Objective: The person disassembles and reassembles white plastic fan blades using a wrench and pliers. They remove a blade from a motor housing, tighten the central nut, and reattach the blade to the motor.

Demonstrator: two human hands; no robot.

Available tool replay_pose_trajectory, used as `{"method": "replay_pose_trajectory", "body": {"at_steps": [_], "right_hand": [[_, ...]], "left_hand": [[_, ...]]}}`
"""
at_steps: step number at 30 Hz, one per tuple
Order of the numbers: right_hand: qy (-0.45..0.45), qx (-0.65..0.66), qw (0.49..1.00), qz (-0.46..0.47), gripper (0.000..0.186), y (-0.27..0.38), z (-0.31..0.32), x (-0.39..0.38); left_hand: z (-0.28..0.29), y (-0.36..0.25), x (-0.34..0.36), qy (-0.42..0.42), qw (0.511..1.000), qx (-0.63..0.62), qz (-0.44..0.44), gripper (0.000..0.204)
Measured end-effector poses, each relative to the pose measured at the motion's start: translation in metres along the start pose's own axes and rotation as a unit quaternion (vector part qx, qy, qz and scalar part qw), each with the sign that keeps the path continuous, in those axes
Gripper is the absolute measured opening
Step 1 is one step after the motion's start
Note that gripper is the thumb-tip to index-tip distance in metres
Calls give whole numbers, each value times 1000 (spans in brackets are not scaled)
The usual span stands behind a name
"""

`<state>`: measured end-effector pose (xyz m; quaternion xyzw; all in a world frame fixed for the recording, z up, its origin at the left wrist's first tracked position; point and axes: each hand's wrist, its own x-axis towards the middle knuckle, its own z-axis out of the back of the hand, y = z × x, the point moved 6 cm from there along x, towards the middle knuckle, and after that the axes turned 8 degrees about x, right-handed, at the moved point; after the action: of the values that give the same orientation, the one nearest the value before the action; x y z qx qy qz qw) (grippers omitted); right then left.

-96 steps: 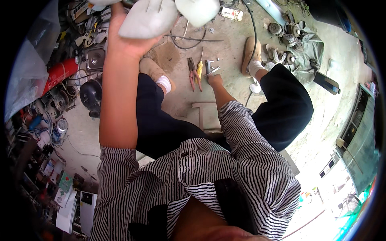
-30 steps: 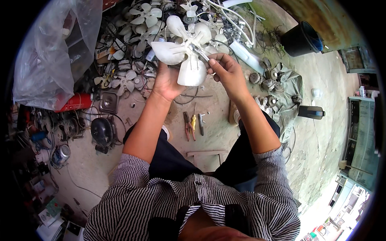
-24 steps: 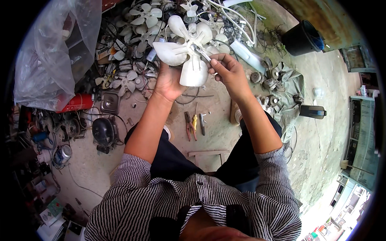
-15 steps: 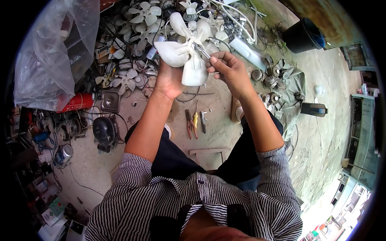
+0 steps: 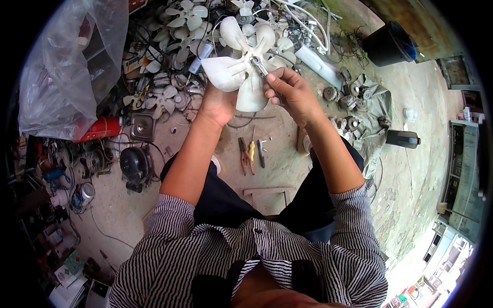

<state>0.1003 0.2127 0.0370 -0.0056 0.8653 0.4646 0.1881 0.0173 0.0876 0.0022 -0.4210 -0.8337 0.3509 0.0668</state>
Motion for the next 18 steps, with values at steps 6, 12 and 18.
{"method": "replay_pose_trajectory", "body": {"at_steps": [6, 12, 18], "right_hand": [[3, -48, 999, 18, 17, 5, 0, 0], [-4, -83, 996, 35, 18, 9, -1, -1], [-9, -50, 997, 50, 18, 15, 1, -2]], "left_hand": [[7, -4, -2, -63, 997, 39, -26, 53], [-10, -26, -10, -24, 999, -16, -19, 74], [-24, -30, -16, 27, 992, 99, -74, 105]]}}
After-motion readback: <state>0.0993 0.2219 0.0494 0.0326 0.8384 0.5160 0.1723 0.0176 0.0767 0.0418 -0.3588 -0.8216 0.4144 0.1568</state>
